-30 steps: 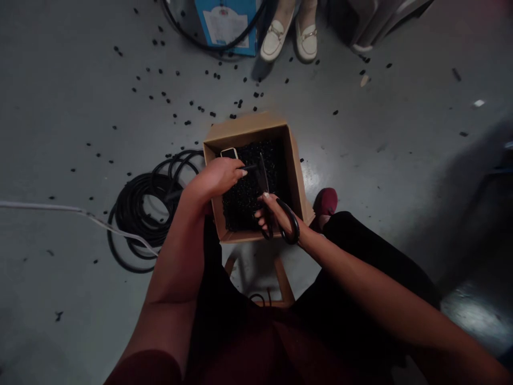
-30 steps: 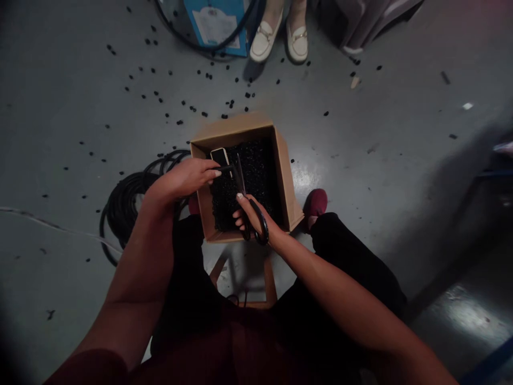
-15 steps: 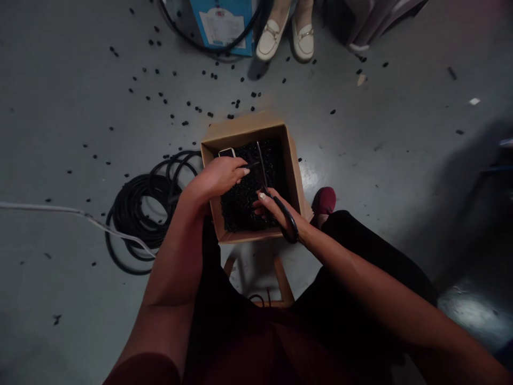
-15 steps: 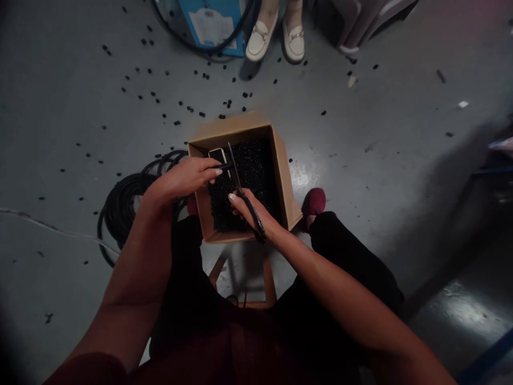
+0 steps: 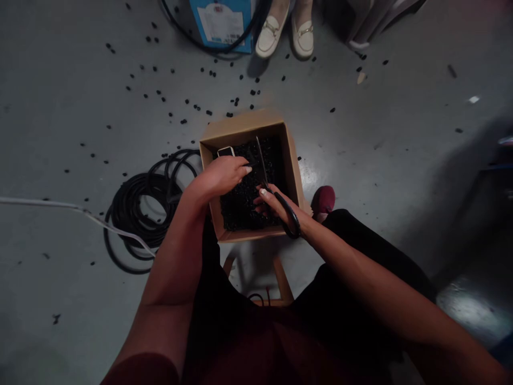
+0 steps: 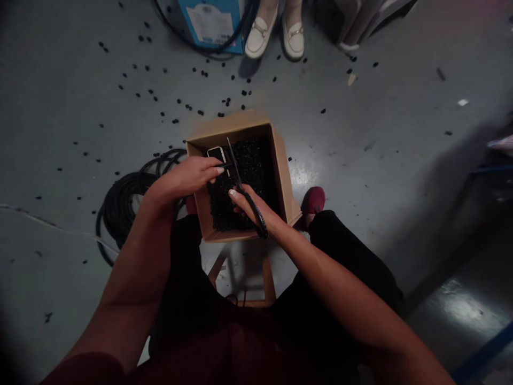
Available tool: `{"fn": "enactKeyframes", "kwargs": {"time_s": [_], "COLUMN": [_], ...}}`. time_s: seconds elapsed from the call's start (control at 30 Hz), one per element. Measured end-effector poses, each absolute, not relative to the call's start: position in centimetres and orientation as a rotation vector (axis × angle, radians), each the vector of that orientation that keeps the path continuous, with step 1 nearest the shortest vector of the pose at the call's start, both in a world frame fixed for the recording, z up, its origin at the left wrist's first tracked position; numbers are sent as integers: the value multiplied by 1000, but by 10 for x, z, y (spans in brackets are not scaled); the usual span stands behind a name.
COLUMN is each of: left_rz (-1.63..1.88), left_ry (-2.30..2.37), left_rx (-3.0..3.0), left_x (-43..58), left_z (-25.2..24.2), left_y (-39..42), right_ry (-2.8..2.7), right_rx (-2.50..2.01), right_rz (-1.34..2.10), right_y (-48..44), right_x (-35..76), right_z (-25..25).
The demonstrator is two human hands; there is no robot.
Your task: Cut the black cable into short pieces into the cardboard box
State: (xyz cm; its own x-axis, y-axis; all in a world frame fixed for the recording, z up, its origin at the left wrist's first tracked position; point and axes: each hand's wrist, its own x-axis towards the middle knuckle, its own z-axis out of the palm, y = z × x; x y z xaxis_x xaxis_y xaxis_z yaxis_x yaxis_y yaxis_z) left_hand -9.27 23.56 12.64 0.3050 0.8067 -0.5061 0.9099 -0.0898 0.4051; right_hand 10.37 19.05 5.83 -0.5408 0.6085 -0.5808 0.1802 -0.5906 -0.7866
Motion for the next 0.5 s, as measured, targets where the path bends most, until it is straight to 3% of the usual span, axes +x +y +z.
{"fn": "enactKeyframes", "kwargs": {"time_s": [0.5], "left_rz": [-374], "left_ry": [1615], "left_rx": [1808], "left_x": [-83], "left_z": [128], "left_y": [233], "right_ry": [-1248], "right_rx": [-1312], "right_rz": [2230], "right_y": [184], "right_x": [101], "right_z": [62]}}
